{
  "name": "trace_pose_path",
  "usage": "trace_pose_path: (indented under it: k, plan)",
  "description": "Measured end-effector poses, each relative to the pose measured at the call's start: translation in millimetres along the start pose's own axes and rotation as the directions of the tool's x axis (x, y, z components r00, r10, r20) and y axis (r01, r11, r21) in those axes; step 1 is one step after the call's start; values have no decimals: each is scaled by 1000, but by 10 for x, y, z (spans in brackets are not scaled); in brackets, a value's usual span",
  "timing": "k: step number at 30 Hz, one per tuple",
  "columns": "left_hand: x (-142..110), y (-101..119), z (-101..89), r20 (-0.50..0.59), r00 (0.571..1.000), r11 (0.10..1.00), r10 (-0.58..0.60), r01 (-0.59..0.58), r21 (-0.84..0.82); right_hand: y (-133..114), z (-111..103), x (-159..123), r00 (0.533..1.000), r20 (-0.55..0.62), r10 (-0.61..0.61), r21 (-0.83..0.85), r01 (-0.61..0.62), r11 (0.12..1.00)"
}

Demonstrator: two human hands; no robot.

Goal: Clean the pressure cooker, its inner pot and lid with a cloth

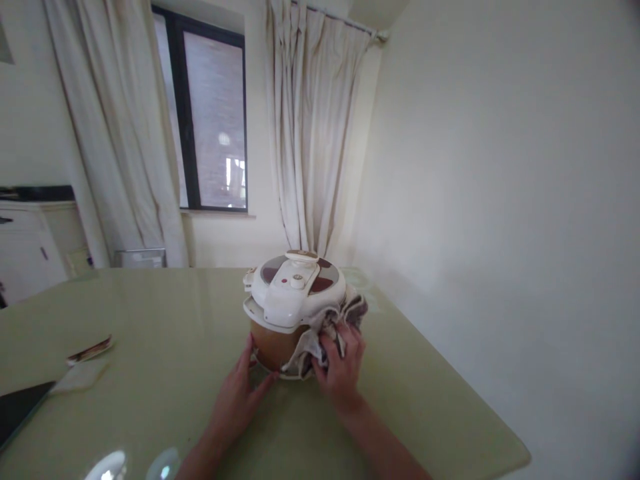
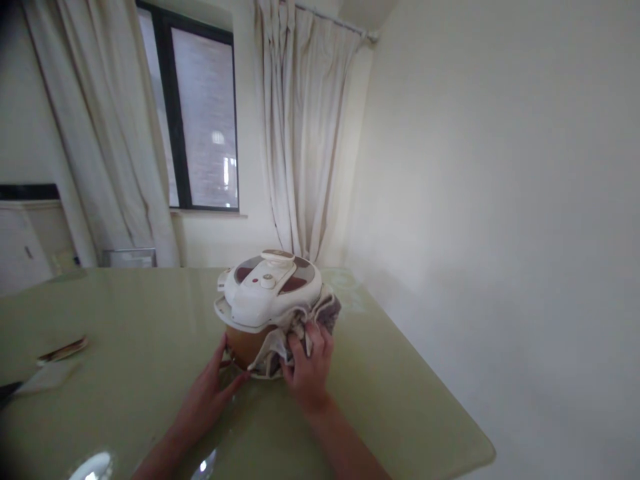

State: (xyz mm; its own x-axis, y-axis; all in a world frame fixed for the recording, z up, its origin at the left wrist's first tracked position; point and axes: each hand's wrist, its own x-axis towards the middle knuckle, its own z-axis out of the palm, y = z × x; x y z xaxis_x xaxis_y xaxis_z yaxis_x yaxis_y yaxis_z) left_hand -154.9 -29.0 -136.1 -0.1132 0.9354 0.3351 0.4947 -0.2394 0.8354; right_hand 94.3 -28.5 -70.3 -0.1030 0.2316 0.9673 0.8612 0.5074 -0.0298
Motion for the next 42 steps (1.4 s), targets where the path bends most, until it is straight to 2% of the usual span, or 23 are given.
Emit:
trace_pose_path:
  k: [2, 5, 7, 8, 9, 10, 12, 13, 14, 15, 18, 22, 25, 28, 31, 34, 37, 39, 42]
  plan:
    - [-7, 26, -11, 15, 1000, 1000, 5, -5, -8, -39, 41, -262, 998, 42, -42, 16, 42, 999]
    - [-10, 53, -18, 32, 999, 1000, -9, 8, 14, 31, 35, -397, 990, 114, -81, 74, 73, 995]
    - [-8, 58, -16, 28, 999, 999, -24, 23, 35, 154, 49, -385, 991, 135, 20, 125, -38, 991]
    - [-6, 58, -14, 25, 999, 999, -26, 25, 40, 231, 78, -371, 983, 126, 131, 147, -149, 978]
    - [-4, 57, -12, 24, 999, 999, -27, 26, 42, 316, 123, -359, 956, 112, 272, 167, -288, 943]
    - [-2, 58, -12, 24, 999, 999, -27, 26, 43, 405, 181, -350, 902, 99, 421, 187, -432, 882]
    - [2, 62, -14, 27, 999, 999, -26, 25, 41, 590, 322, -333, 763, 99, 639, 220, -643, 734]
    - [4, 65, -17, 31, 999, 999, -25, 24, 38, 681, 393, -317, 713, 114, 692, 229, -697, 680]
    - [6, 68, -21, 33, 999, 999, -26, 24, 36, 768, 459, -290, 681, 134, 720, 232, -728, 645]
    - [8, 71, -24, 37, 999, 999, -27, 25, 35, 852, 518, -248, 669, 149, 728, 234, -739, 631]
    - [14, 71, -29, 41, 998, 999, -37, 35, 37, 1080, 648, -25, 690, 166, 705, 248, -721, 647]
    - [17, 73, -26, 20, 999, 998, -50, 49, 25, 1284, 751, 258, 762, 185, 620, 294, -645, 705]
    - [16, 90, -32, 8, 998, 998, -59, 59, -7, 1302, 773, 193, 790, 208, 577, 298, -613, 732]
    - [21, 109, -45, 16, 995, 995, -95, 95, 3, 1208, 720, -64, 792, 219, 570, 258, -611, 748]
    - [35, 116, -53, 0, 994, 994, -112, 113, 1, 1044, 570, -278, 807, 192, 559, 211, -590, 779]
    - [43, 127, -53, -18, 993, 993, -118, 118, -16, 805, 322, -326, 884, 140, 446, 120, -462, 879]
    - [32, 149, -51, -22, 994, 994, -105, 105, -1, 467, 56, -254, 962, 107, 252, 74, -261, 962]
    - [13, 154, -52, -15, 994, 994, -106, 106, 17, 193, -54, -199, 994, 79, 71, 76, -77, 994]
    - [-11, 116, -60, -12, 997, 997, -70, 70, -28, -258, -29, -152, 976, 79, -202, 42, 199, 979]
